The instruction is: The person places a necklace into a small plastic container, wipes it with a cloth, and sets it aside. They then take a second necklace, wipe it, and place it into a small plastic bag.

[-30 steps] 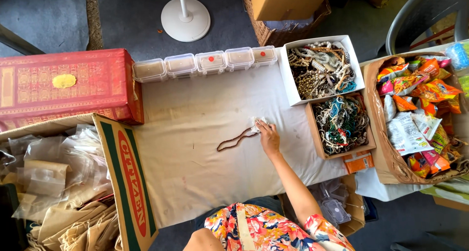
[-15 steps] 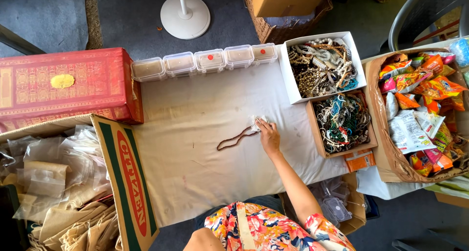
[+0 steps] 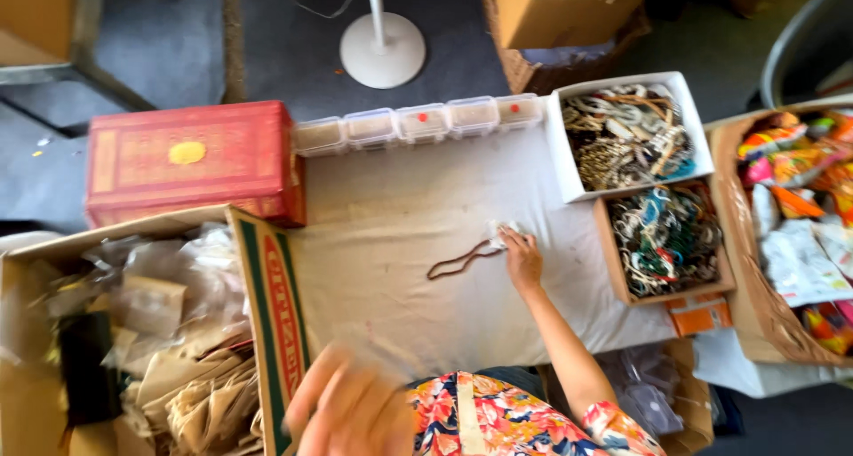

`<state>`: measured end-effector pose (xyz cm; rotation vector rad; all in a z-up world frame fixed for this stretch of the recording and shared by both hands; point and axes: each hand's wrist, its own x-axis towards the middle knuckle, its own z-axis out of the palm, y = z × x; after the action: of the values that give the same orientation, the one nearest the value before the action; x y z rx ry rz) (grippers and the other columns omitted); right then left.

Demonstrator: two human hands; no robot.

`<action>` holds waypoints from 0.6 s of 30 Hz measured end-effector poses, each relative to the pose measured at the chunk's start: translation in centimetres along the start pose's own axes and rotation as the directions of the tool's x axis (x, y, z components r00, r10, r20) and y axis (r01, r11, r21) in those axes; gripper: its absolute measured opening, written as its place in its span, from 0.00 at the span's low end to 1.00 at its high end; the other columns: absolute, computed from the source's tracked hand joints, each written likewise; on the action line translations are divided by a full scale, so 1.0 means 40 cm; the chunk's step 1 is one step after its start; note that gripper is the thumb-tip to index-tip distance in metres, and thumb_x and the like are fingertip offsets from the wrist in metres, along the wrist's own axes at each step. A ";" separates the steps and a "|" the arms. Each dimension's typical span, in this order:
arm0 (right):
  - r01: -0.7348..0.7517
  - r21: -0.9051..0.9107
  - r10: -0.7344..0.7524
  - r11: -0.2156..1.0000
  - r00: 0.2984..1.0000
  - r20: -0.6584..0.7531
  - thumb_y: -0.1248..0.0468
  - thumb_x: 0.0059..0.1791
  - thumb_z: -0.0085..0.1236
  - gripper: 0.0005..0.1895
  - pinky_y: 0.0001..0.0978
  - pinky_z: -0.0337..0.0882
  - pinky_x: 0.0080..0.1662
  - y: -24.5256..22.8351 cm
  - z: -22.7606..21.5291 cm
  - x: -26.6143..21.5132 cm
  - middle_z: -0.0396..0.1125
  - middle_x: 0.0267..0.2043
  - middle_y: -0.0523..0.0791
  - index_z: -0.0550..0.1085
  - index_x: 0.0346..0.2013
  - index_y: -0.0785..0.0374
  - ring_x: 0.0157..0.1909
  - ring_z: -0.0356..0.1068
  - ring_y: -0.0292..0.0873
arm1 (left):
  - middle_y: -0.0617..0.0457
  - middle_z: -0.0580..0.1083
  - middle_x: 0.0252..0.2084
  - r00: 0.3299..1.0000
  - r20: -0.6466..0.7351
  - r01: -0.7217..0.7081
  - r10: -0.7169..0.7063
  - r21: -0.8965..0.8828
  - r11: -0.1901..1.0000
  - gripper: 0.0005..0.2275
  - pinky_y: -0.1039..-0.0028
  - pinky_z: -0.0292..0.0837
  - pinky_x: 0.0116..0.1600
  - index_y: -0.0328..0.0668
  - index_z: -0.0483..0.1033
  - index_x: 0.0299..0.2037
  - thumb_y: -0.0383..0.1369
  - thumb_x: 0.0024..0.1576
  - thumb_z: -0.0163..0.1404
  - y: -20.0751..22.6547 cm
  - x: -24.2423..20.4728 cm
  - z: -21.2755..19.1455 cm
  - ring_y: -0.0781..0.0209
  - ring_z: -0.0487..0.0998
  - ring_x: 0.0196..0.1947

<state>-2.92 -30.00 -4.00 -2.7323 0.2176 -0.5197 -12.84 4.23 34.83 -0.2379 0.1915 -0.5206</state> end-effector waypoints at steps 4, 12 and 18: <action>0.015 -0.013 -0.015 1.000 1.000 0.021 0.74 0.45 0.55 0.23 0.36 0.73 0.50 -0.016 -0.016 0.008 0.72 0.58 0.35 0.79 0.52 0.51 0.49 0.69 0.48 | 0.62 0.76 0.36 0.997 0.060 -0.045 0.051 -0.102 0.994 0.06 0.88 0.73 0.36 0.55 0.71 0.52 0.32 0.69 0.51 0.011 0.244 -0.051 0.73 0.76 0.31; -0.045 -0.028 0.047 0.999 0.996 0.075 0.74 0.45 0.56 0.24 0.36 0.74 0.49 -0.022 -0.033 0.012 0.72 0.59 0.35 0.79 0.54 0.52 0.49 0.68 0.48 | 0.55 0.81 0.44 0.937 -0.184 -0.138 0.296 0.583 0.801 0.10 0.77 0.80 0.45 0.44 0.77 0.52 0.29 0.61 0.53 0.058 0.435 -0.202 0.65 0.84 0.43; -0.116 0.060 0.106 0.991 0.982 0.155 0.74 0.45 0.56 0.25 0.38 0.72 0.50 -0.029 -0.065 0.033 0.71 0.59 0.36 0.79 0.53 0.50 0.49 0.67 0.50 | 0.49 0.78 0.43 0.898 0.113 0.247 0.426 0.671 -0.699 0.12 0.63 0.74 0.44 0.46 0.82 0.47 0.32 0.52 0.63 0.202 0.532 -0.595 0.53 0.79 0.44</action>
<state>-2.61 -30.02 -0.88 -2.6591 0.3054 -0.2825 3.33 -4.03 7.37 2.2030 -0.0250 -0.1733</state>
